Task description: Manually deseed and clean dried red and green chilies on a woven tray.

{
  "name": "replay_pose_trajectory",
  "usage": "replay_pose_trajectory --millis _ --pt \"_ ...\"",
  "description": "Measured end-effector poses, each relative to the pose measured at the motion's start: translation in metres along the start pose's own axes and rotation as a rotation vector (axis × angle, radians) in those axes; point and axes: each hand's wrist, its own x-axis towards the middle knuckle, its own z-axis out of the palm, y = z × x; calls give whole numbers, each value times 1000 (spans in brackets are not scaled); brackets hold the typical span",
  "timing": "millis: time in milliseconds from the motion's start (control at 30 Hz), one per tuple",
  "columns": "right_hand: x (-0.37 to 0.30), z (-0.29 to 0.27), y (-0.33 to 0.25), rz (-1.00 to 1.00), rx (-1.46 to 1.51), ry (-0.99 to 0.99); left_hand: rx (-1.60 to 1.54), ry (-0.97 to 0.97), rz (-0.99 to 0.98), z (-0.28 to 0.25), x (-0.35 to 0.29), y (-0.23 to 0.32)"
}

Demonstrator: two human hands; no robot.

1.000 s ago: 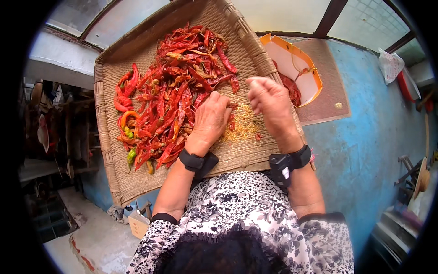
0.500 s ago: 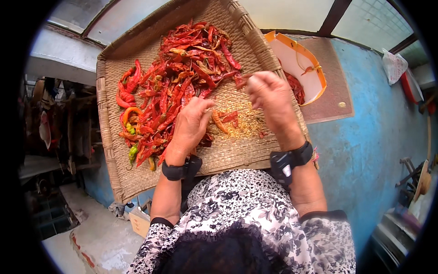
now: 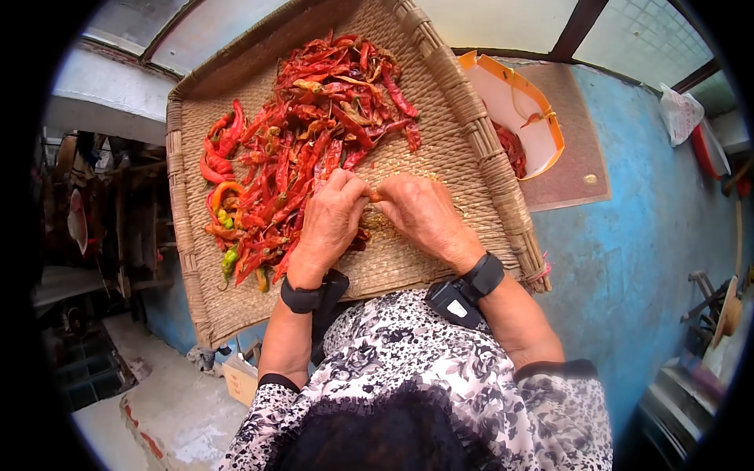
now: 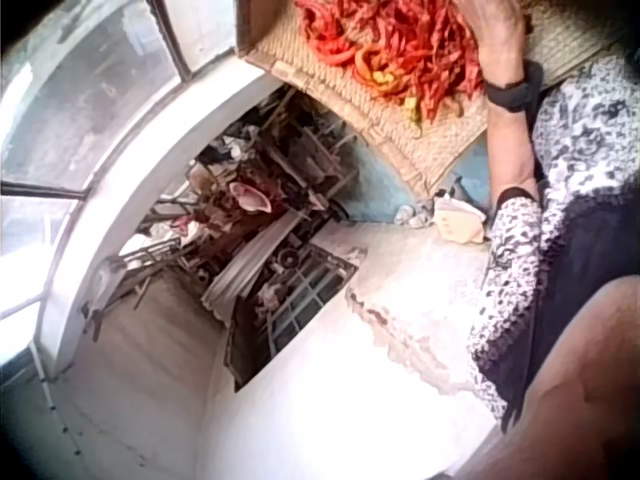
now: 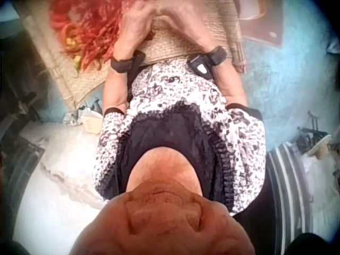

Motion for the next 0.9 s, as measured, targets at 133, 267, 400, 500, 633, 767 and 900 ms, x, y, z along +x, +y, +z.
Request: replay_pose_trajectory --millis 133,267,400,500,633,767,900 --pt "-1 1 4 -10 -136 -2 -206 -14 -25 -2 3 5" --pt "1 -18 1 246 187 24 -391 140 -258 6 5 13" --pt "3 -46 20 359 1058 360 -160 87 -163 20 -4 -3" --pt "5 -54 21 297 1556 587 19 16 -118 23 -2 5" --pt "1 -42 19 350 1283 505 39 14 -114 26 0 2" --pt "-2 -30 18 339 891 331 42 60 -108 28 0 1" --pt "-1 -30 18 334 814 324 -70 85 -112 27 7 14"
